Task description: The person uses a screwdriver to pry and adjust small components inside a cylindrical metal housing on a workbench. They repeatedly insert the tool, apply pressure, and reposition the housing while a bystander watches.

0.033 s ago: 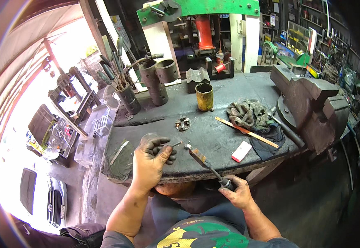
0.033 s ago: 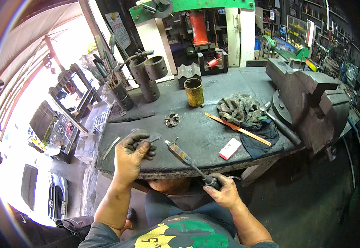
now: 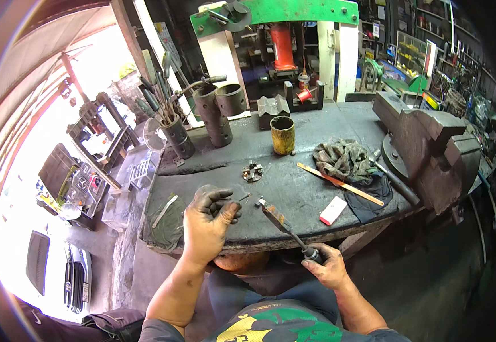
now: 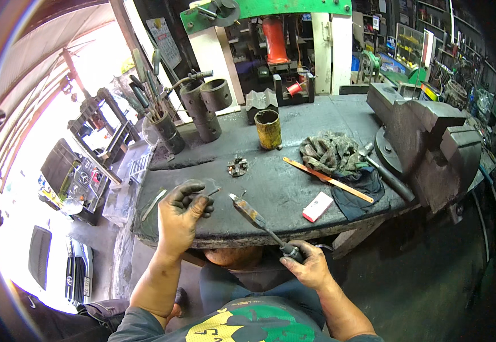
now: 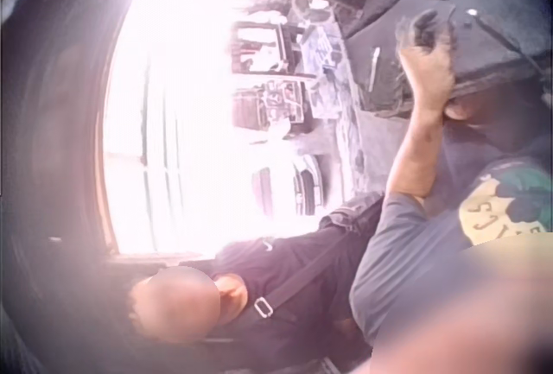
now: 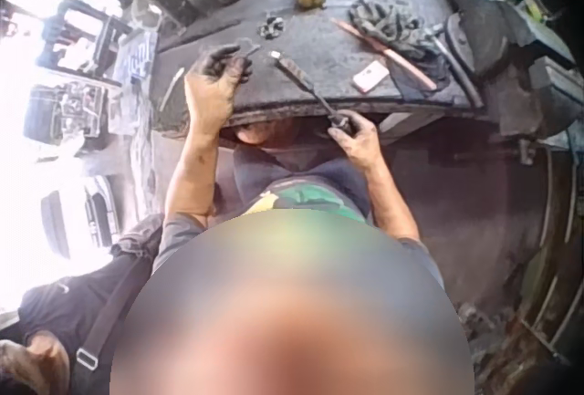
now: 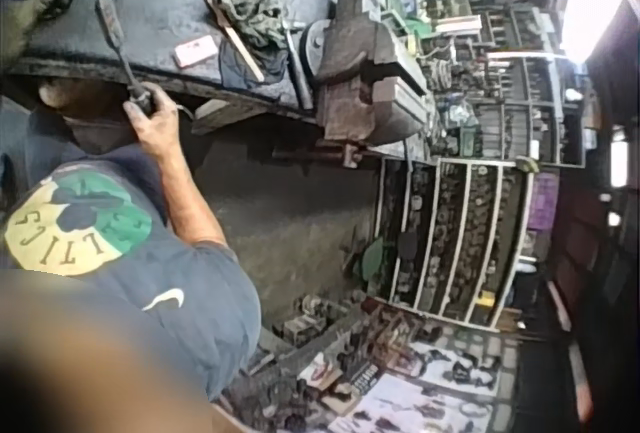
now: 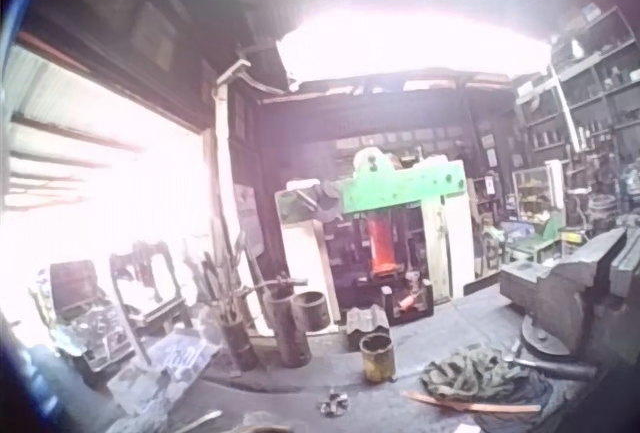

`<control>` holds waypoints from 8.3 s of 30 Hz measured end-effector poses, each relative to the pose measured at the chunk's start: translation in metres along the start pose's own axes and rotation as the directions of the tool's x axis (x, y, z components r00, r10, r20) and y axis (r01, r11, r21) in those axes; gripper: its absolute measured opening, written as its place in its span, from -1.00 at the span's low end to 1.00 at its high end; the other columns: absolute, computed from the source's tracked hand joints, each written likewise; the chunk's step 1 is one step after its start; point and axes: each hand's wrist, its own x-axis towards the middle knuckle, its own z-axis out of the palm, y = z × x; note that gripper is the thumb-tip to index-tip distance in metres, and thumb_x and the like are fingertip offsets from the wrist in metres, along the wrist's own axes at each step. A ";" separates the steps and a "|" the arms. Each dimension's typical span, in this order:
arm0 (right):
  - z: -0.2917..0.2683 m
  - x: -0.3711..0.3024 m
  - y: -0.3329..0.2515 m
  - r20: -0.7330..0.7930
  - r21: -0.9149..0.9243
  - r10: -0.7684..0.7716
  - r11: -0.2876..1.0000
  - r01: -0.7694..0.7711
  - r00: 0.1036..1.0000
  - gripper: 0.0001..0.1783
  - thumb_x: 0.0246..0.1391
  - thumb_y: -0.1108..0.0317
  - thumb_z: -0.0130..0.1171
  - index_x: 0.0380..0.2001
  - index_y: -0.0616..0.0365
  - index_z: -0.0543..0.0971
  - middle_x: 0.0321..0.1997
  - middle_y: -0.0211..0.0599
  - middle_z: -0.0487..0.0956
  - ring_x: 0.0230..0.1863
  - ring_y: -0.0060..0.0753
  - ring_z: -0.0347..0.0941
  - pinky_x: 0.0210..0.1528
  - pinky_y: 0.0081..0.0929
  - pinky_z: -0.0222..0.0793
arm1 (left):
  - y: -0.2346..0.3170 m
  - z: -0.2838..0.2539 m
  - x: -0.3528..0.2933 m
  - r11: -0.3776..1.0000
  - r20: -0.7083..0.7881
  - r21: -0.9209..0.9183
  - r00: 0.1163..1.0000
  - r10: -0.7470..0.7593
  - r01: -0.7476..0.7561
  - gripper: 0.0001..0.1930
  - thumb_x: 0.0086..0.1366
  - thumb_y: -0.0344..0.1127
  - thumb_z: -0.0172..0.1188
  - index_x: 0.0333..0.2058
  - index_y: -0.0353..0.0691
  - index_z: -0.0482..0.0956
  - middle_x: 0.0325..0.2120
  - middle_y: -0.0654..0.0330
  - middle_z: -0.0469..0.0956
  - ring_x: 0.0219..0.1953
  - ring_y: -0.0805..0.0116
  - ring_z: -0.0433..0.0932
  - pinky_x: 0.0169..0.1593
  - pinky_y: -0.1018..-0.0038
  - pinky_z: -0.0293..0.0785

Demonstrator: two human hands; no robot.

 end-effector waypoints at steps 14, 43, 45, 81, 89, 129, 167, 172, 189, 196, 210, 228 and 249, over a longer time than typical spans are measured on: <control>-0.007 0.041 -0.047 -0.005 0.193 0.028 0.981 -0.027 1.000 -0.55 0.37 0.18 0.49 0.08 0.35 0.69 -0.33 -0.40 0.67 -0.40 -0.58 0.55 -0.36 -0.54 0.49 | -0.007 -0.010 -0.006 0.649 -0.011 0.479 0.735 0.678 -0.591 -0.64 0.19 -0.58 0.71 -0.07 -0.30 0.78 -0.08 -0.02 0.81 -0.07 0.10 0.85 0.00 0.32 0.77; 0.160 0.398 -0.173 -0.133 0.176 0.039 0.984 -0.015 0.990 -0.86 0.44 0.31 0.46 -0.18 0.11 0.71 -0.39 -0.43 0.55 -0.43 -0.42 0.49 -0.38 -0.28 0.45 | -0.084 -0.036 -0.105 0.946 -0.222 0.269 0.944 0.244 -0.181 -0.75 0.26 -0.67 0.52 -0.11 -0.34 0.78 -0.12 0.05 0.75 -0.16 0.22 0.83 -0.10 0.37 0.80; 0.160 0.398 -0.177 -0.063 0.154 0.010 0.988 0.000 0.998 -0.84 0.45 0.29 0.45 -0.16 0.13 0.72 -0.37 -0.42 0.57 -0.43 -0.41 0.50 -0.38 -0.26 0.48 | -0.086 -0.035 -0.105 0.933 -0.206 0.305 0.944 0.258 -0.189 -0.75 0.26 -0.67 0.53 -0.11 -0.34 0.78 -0.11 0.05 0.74 -0.15 0.22 0.82 -0.09 0.37 0.81; 0.126 0.096 -0.043 0.164 0.322 0.251 0.900 -0.293 0.954 -0.09 0.28 0.62 0.51 0.61 0.34 0.32 -0.04 -0.18 0.79 -0.05 -0.40 0.75 0.13 -0.44 0.69 | -0.102 -0.005 -0.093 0.700 0.177 0.536 0.874 0.452 -0.471 -0.65 0.18 -0.52 0.55 -0.04 -0.23 0.77 -0.12 0.07 0.81 -0.06 -0.02 0.82 0.03 0.15 0.78; 0.120 0.102 -0.040 0.039 0.020 -0.087 0.996 0.087 0.995 -0.01 0.33 0.41 0.61 0.67 0.18 0.28 0.48 -0.04 0.50 0.14 -0.33 0.64 0.16 -0.32 0.67 | -0.116 -0.016 -0.080 0.676 -0.091 0.715 0.935 0.344 -0.178 -0.72 0.28 -0.36 0.56 -0.04 -0.17 0.79 -0.08 0.09 0.80 -0.02 -0.06 0.78 0.14 0.07 0.71; 0.088 0.107 -0.027 0.113 -0.441 -0.286 0.844 0.306 0.952 -0.37 0.24 0.46 0.54 0.36 0.23 0.62 0.22 0.05 0.72 0.09 0.00 0.76 0.19 -0.17 0.68 | -0.135 -0.008 -0.062 0.648 -0.238 0.762 0.934 0.267 0.009 -0.77 0.30 -0.19 0.60 -0.10 -0.06 0.89 -0.14 0.24 0.84 -0.07 0.05 0.75 0.12 0.08 0.61; -0.042 0.098 -0.110 -0.034 -0.924 -0.033 0.382 -0.019 0.999 0.01 0.12 0.10 0.68 0.55 0.22 0.47 0.51 0.19 0.56 0.54 0.24 0.48 0.58 0.08 0.42 | -0.199 -0.126 -0.136 0.779 -0.525 0.626 0.760 0.382 0.041 -0.61 0.50 -0.53 0.40 0.26 -0.40 0.67 0.12 -0.03 0.76 0.17 0.03 0.72 0.37 0.14 0.59; -0.054 0.107 -0.102 -0.062 -0.892 -0.080 0.451 -0.019 0.995 -0.05 0.11 0.21 0.69 0.49 0.29 0.50 0.29 0.21 0.71 0.37 0.28 0.64 0.48 0.04 0.54 | -0.199 -0.149 -0.120 0.733 -0.549 0.676 0.714 0.434 0.074 -0.59 0.51 -0.54 0.39 0.28 -0.42 0.65 0.15 -0.03 0.76 0.18 0.07 0.73 0.37 0.17 0.59; -0.052 0.230 -0.136 -0.120 -0.915 -0.330 0.403 0.026 0.936 0.20 0.01 0.28 0.73 0.68 0.14 0.32 0.41 0.36 0.63 0.37 0.44 0.62 0.42 0.06 0.56 | 0.070 -0.050 -0.083 0.744 0.719 -0.605 0.208 0.663 -0.282 -0.64 0.34 -0.01 0.64 -0.22 -0.22 0.84 -0.22 -0.08 0.71 -0.20 -0.04 0.69 -0.11 0.03 0.56; -0.061 0.189 -0.092 -0.181 -0.715 -0.364 0.686 0.132 0.914 0.10 0.18 0.50 0.59 0.72 0.12 0.27 0.67 0.17 0.42 0.63 0.22 0.40 0.66 -0.06 0.32 | 0.111 0.011 -0.083 0.855 0.777 -0.488 -0.359 0.518 0.176 -0.57 0.33 -0.20 0.63 -0.50 -0.41 0.63 -0.54 -0.19 0.57 -0.41 -0.29 0.58 -0.26 -0.07 0.47; -0.076 0.106 -0.053 -0.245 -0.520 -0.275 0.847 0.114 0.930 0.08 0.28 0.52 0.54 0.76 0.07 0.22 0.56 0.00 0.53 0.13 -0.22 0.58 0.31 -0.26 0.54 | 0.089 -0.033 -0.082 0.548 0.446 -0.656 0.318 0.836 -0.519 -0.67 0.48 -0.10 0.47 -0.41 -0.20 0.74 -0.36 0.10 0.63 -0.36 0.04 0.62 -0.25 0.12 0.47; -0.060 0.089 -0.033 -0.159 -0.481 -0.180 0.873 0.083 0.971 -0.03 0.48 0.31 0.48 0.78 -0.02 0.20 0.65 0.05 0.42 0.24 -0.28 0.52 0.31 -0.30 0.55 | 0.102 0.011 -0.088 0.395 -0.036 -0.828 0.741 0.671 -0.398 -0.53 0.54 0.05 0.46 -0.18 -0.37 0.81 -0.24 0.01 0.61 -0.36 0.21 0.60 -0.26 0.24 0.52; -0.055 0.091 -0.054 -0.160 -0.369 -0.286 0.905 0.211 0.945 -0.07 0.49 0.35 0.46 0.75 0.18 0.22 0.64 -0.06 0.44 0.13 -0.44 0.53 0.28 -0.41 0.50 | 0.095 0.034 -0.084 0.298 0.172 -0.951 0.661 0.730 -0.082 -0.55 0.58 0.07 0.40 -0.12 -0.31 0.82 -0.26 0.05 0.68 -0.38 0.14 0.63 -0.25 0.09 0.49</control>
